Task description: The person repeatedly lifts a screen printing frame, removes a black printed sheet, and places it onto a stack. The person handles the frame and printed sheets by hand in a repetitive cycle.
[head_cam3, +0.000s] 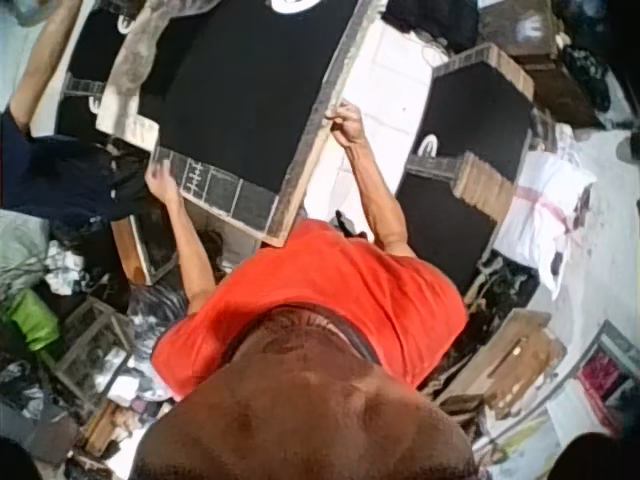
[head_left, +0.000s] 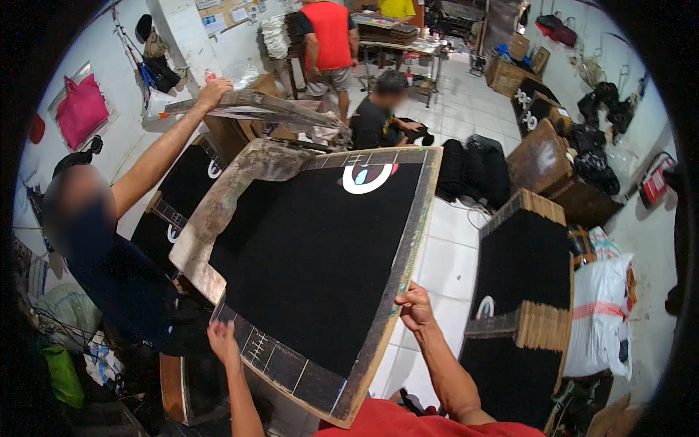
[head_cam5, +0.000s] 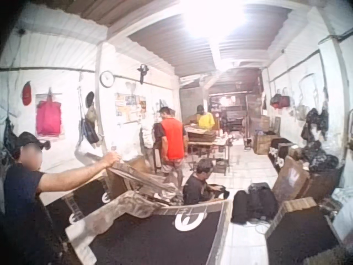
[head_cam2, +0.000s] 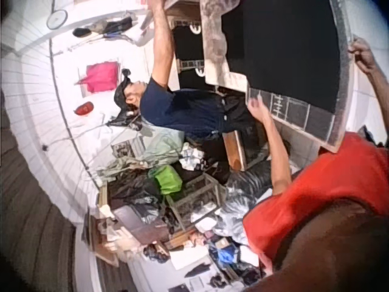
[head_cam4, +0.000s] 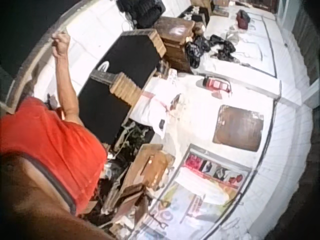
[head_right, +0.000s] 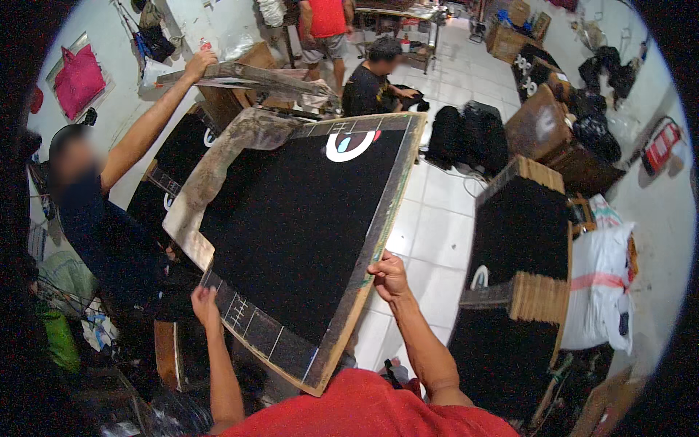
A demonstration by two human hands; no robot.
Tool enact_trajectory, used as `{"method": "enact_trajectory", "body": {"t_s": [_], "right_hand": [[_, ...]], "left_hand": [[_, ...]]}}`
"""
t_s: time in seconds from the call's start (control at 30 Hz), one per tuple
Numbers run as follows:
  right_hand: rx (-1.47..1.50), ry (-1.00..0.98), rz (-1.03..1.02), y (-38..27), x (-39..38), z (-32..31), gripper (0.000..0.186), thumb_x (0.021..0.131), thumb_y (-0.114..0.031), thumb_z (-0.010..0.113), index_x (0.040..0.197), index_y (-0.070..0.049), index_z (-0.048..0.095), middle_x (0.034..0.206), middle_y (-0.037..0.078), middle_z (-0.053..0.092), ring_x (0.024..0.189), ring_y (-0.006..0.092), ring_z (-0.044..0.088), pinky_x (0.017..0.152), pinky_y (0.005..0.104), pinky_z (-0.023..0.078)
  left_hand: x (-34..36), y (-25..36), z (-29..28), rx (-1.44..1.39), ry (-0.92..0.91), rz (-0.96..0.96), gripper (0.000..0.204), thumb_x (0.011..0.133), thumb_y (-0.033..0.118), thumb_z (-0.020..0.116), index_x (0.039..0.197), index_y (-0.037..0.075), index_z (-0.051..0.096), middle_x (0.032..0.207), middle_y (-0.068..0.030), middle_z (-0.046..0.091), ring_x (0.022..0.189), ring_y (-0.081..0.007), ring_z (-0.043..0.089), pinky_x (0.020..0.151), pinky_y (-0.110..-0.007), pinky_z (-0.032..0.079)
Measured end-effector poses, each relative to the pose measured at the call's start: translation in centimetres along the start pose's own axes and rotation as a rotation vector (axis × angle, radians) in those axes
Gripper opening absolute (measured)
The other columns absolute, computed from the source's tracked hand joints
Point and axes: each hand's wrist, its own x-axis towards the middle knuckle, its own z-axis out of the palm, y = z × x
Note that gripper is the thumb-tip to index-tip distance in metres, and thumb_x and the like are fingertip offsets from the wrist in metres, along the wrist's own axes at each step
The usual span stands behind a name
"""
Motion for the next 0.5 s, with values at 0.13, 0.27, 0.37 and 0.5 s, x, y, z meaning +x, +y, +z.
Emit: {"method": "enact_trajectory", "body": {"t_s": [0.13, 0.27, 0.37, 0.5], "right_hand": [[0.021, -0.019, -0.151, -7.5, -11.3, -3.7, 0.037, 0.062, 0.008, 0.058, 0.1, 0.005, 0.057, 0.08, 0.009, 0.063, 0.06, 0.011, 0.059, 0.056, 0.0191, 0.048], [0.033, -0.061, -0.267, -12.7, -20.9, -5.2, 0.037, 0.06, 0.004, 0.061, 0.097, 0.005, 0.057, 0.082, 0.01, 0.064, 0.059, 0.0138, 0.059, 0.059, 0.0242, 0.051], [0.031, -0.09, -0.377, -15.1, -25.7, -5.6, 0.038, 0.058, 0.002, 0.06, 0.096, 0.004, 0.058, 0.085, 0.011, 0.064, 0.066, 0.0184, 0.062, 0.065, 0.0283, 0.052], [0.026, -0.041, -0.524, -16.7, -31.3, -5.9, 0.046, 0.054, 0.002, 0.06, 0.1, 0.001, 0.06, 0.094, 0.011, 0.064, 0.082, 0.0245, 0.064, 0.074, 0.034, 0.052]], "left_hand": [[-0.6, 5.1, 6.6, 0.063, -0.261, 0.247, 0.04, 0.076, 0.012, 0.071, 0.107, -0.003, 0.05, 0.099, -0.011, 0.057, 0.091, -0.0182, 0.055, 0.083, -0.029, 0.043], [-1.6, 11.7, 15.5, 0.153, -0.467, 0.406, 0.045, 0.072, 0.02, 0.075, 0.105, -0.003, 0.055, 0.093, -0.0106, 0.06, 0.09, -0.0181, 0.056, 0.083, -0.03, 0.044], [-1.5, 18.1, 21.6, 0.182, -0.526, 0.564, 0.06, 0.068, 0.029, 0.077, 0.113, -0.003, 0.052, 0.104, -0.0161, 0.06, 0.096, -0.0238, 0.057, 0.086, -0.033, 0.043], [-1.7, 28.3, 26.6, 0.224, -0.651, 0.564, 0.082, 0.065, 0.044, 0.077, 0.122, -0.007, 0.046, 0.112, -0.0182, 0.057, 0.103, -0.0259, 0.055, 0.09, -0.034, 0.042]]}}
